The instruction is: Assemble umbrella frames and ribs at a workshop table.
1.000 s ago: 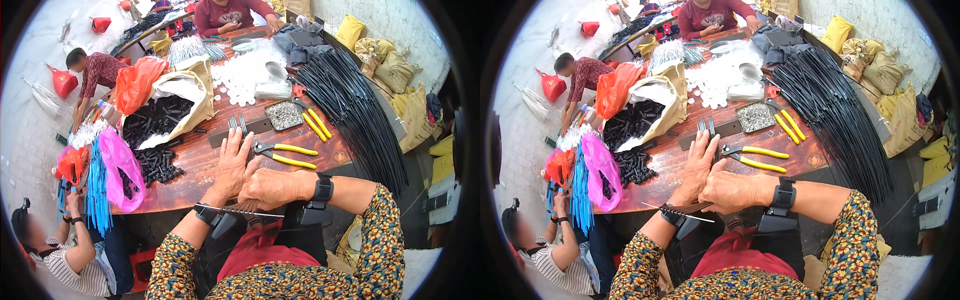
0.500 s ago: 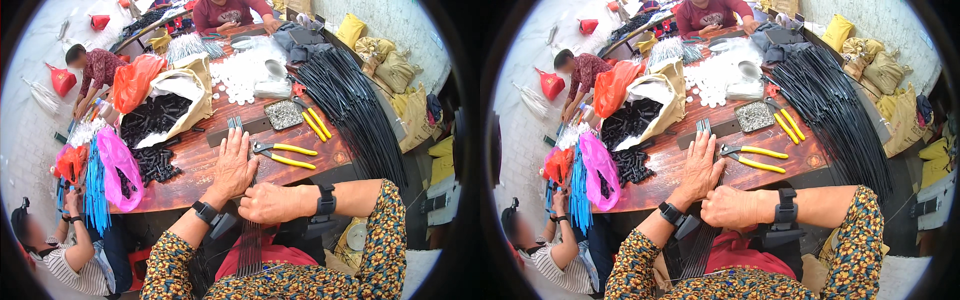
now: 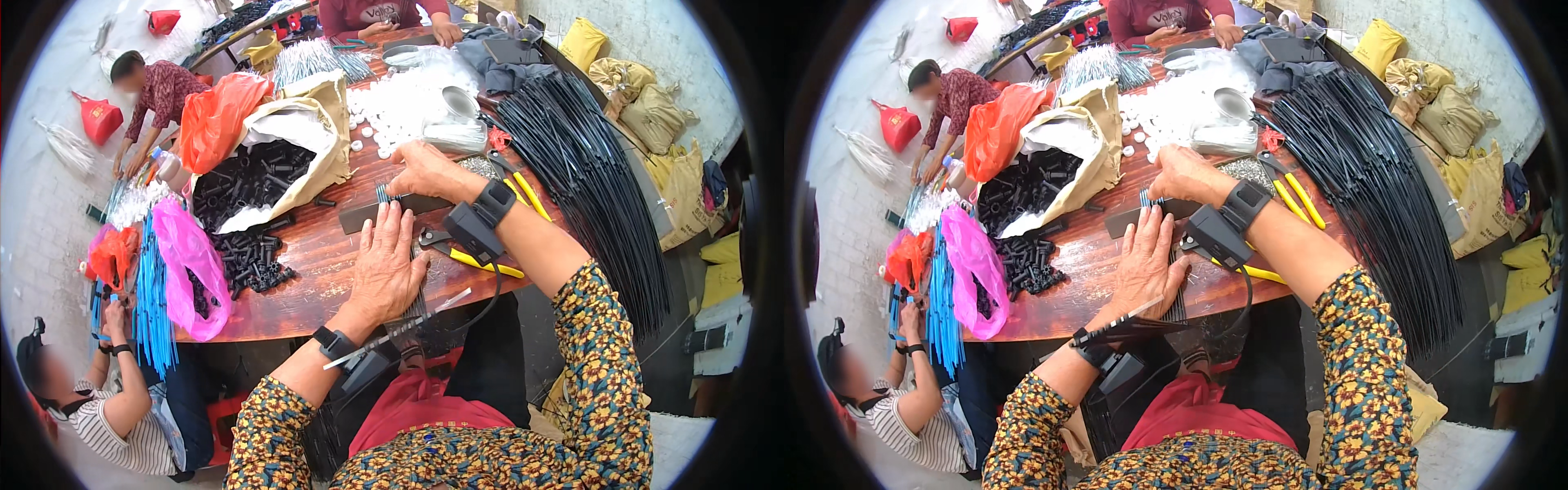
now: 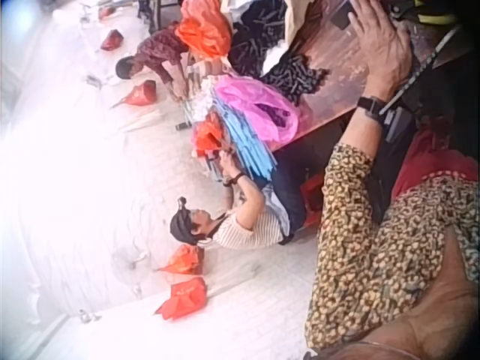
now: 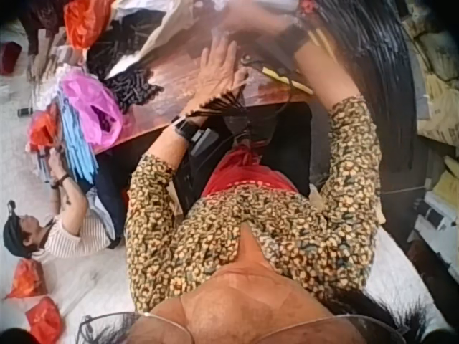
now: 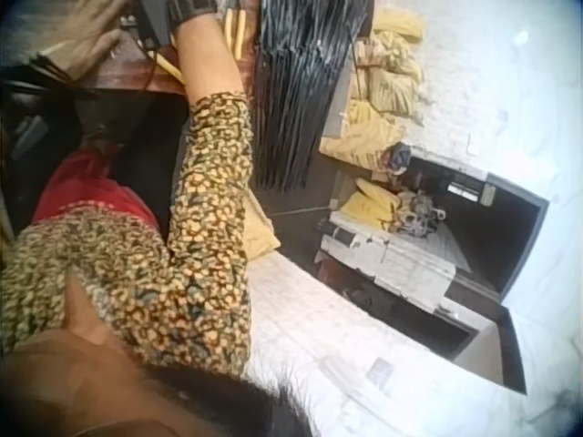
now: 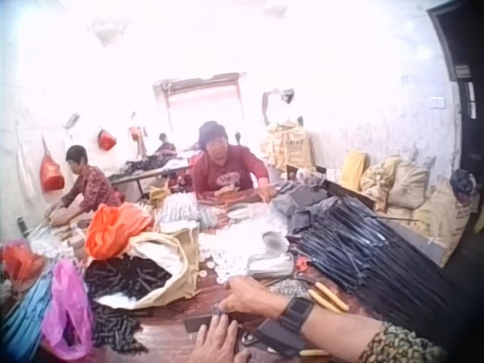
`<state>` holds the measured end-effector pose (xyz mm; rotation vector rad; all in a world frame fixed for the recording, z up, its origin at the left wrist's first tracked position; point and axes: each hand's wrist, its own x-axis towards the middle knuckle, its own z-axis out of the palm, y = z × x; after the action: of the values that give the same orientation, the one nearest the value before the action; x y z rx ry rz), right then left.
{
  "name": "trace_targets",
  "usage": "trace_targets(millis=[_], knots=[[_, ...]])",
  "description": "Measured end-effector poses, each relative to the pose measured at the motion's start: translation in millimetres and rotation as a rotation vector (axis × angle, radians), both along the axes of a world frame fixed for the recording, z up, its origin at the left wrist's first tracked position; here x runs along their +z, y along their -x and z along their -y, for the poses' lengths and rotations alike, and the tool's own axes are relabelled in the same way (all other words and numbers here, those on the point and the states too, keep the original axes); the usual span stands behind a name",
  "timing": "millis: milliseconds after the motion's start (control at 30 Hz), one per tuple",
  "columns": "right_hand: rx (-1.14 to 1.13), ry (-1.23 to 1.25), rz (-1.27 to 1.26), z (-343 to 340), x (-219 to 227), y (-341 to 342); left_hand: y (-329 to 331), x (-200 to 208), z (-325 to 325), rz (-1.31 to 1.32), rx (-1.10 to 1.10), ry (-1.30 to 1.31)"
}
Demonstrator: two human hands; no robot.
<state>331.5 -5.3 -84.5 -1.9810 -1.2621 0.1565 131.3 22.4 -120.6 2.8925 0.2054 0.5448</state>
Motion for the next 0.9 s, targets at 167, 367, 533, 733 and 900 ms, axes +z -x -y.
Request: trace_targets(millis=[167, 367, 533, 733, 900], knots=[[0.017, 0.143, -0.198, -6, 0, 6, 1, -4, -3, 0.025, -0.003, -0.018], [0.016, 0.301, -0.293, -12, 8, 6, 0, -8, -3, 0.010, 0.009, -0.031], [0.038, 0.415, -0.115, -23, 4, 5, 2, -4, -1, 0.034, 0.001, 0.020], [-0.038, 0.454, -0.033, -25, 20, 19, 4, 1, -3, 0.033, -0.012, 0.034], [0.003, 0.301, -0.259, -18, 25, 7, 4, -2, -1, 0.026, -0.010, 0.073]])
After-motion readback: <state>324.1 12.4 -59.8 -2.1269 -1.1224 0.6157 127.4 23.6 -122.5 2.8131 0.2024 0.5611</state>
